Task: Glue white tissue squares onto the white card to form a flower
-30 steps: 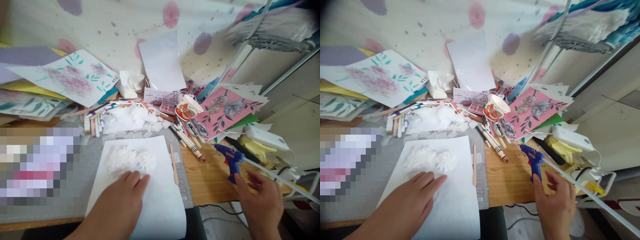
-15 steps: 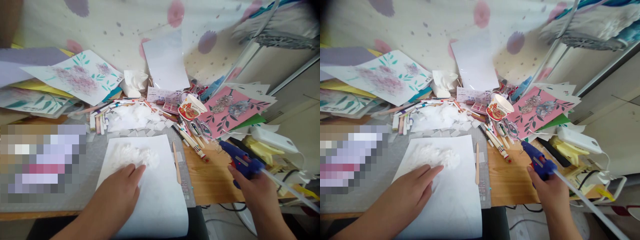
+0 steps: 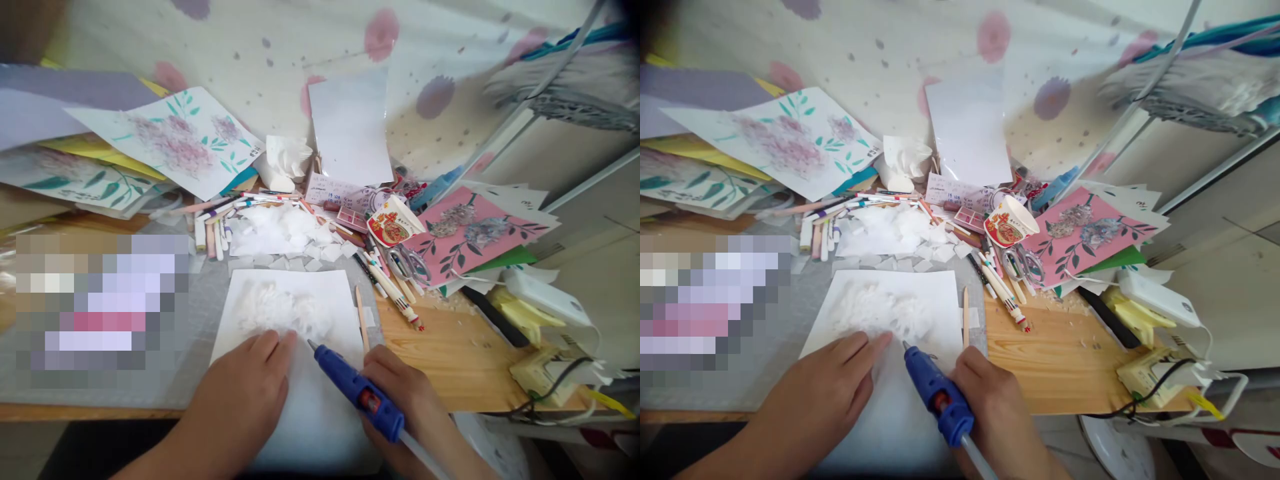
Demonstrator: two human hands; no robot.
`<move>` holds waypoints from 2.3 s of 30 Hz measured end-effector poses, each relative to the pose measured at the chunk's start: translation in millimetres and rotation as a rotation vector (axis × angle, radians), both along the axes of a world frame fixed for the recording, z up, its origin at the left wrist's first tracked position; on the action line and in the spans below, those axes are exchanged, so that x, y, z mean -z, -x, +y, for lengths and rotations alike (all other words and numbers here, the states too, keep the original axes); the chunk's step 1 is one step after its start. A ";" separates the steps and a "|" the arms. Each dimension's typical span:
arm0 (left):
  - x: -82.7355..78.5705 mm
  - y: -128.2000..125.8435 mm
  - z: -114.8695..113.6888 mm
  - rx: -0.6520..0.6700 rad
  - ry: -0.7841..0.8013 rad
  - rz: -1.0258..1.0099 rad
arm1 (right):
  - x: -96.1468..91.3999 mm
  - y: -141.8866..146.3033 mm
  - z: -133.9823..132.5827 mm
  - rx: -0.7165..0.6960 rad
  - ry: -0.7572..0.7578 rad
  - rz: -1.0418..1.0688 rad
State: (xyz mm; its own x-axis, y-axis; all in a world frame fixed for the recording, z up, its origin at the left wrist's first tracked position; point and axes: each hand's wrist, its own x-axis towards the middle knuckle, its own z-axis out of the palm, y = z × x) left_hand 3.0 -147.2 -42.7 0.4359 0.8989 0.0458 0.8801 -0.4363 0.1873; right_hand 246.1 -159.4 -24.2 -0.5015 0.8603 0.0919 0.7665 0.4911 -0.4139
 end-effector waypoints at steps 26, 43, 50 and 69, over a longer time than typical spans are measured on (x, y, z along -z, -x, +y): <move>11.2 7.0 -2.6 0.069 -0.149 -0.282 | -29.9 16.3 5.3 0.001 -0.027 -0.372; 6.7 7.4 -2.2 0.063 -0.037 -0.241 | -24.4 4.4 10.5 0.009 0.079 -0.270; 4.9 7.7 -2.2 0.050 0.025 -0.235 | -23.1 7.0 9.8 0.008 -0.008 -0.311; 3.2 7.5 -1.3 0.043 0.049 -0.217 | -30.2 5.5 12.4 -0.034 -0.006 -0.397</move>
